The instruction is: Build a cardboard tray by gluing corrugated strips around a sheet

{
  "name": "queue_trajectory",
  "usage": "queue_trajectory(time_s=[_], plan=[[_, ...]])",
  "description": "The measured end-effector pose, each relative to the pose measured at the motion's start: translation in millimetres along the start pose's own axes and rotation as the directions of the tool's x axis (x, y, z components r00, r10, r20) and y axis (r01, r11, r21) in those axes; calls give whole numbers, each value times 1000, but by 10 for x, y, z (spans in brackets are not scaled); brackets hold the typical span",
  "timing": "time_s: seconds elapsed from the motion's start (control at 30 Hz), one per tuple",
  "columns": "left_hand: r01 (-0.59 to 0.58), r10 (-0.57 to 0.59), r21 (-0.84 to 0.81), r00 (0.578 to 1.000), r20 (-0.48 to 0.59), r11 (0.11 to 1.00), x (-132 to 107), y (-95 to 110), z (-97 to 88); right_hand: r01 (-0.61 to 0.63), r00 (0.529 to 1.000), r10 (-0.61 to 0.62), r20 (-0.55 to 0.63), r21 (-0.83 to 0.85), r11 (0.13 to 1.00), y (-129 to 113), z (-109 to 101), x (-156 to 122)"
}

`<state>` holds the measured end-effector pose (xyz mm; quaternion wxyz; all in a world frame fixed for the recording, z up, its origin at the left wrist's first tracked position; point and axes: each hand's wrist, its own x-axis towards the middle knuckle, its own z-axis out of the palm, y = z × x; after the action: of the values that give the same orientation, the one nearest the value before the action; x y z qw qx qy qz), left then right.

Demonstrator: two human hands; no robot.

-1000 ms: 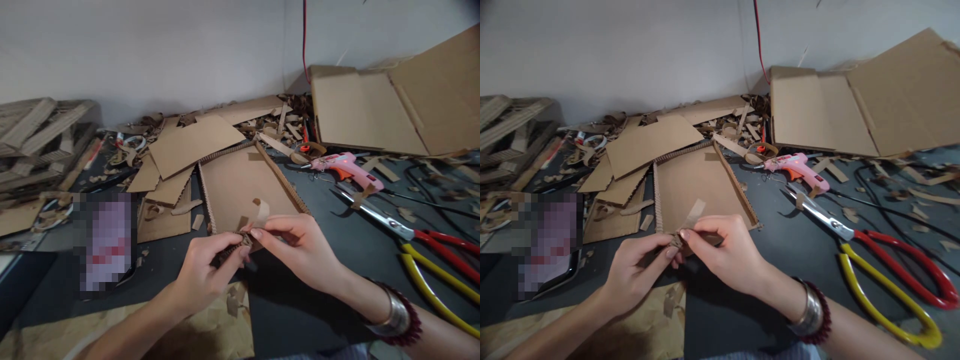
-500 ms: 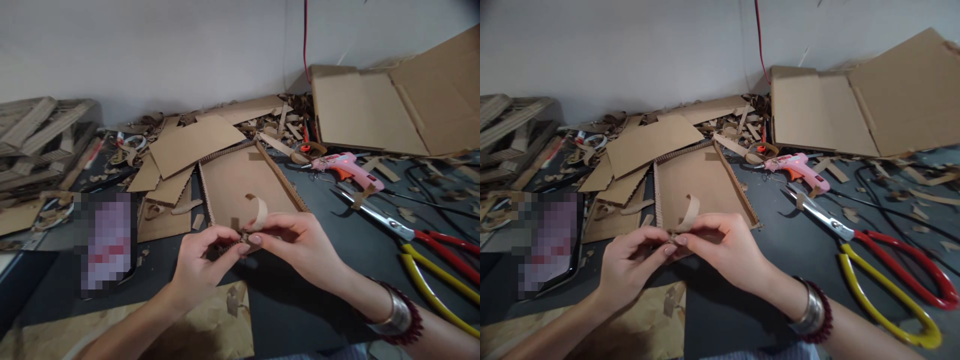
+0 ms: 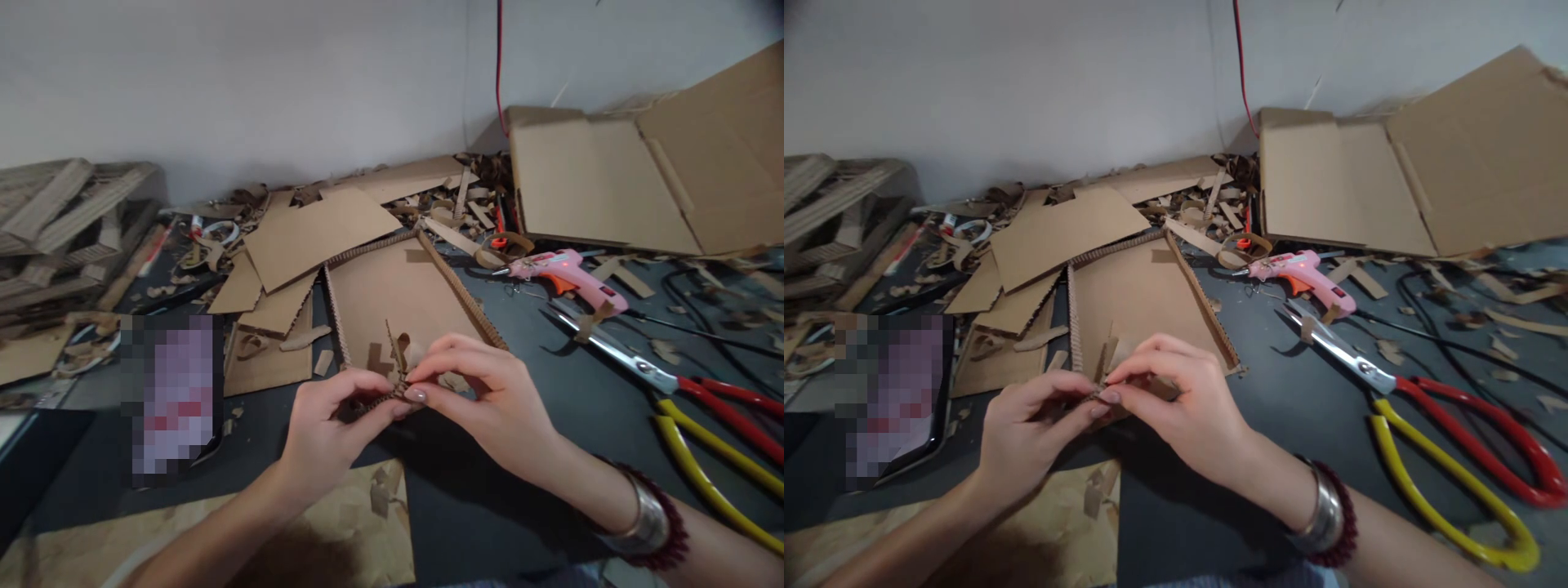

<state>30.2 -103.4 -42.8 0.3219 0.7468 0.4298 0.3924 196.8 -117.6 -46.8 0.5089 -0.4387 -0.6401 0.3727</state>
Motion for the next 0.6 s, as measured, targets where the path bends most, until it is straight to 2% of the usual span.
queue_trajectory(time_s=[0.33, 0.6], plan=[[-84, 83, 63, 997, 4, 994, -23, -10, -3, 23, 998, -19, 52, -76, 997, -11, 5, 1], [-53, 52, 72, 999, 15, 996, -22, -15, -5, -25, 996, 30, 87, -58, 998, 1, 32, -24]])
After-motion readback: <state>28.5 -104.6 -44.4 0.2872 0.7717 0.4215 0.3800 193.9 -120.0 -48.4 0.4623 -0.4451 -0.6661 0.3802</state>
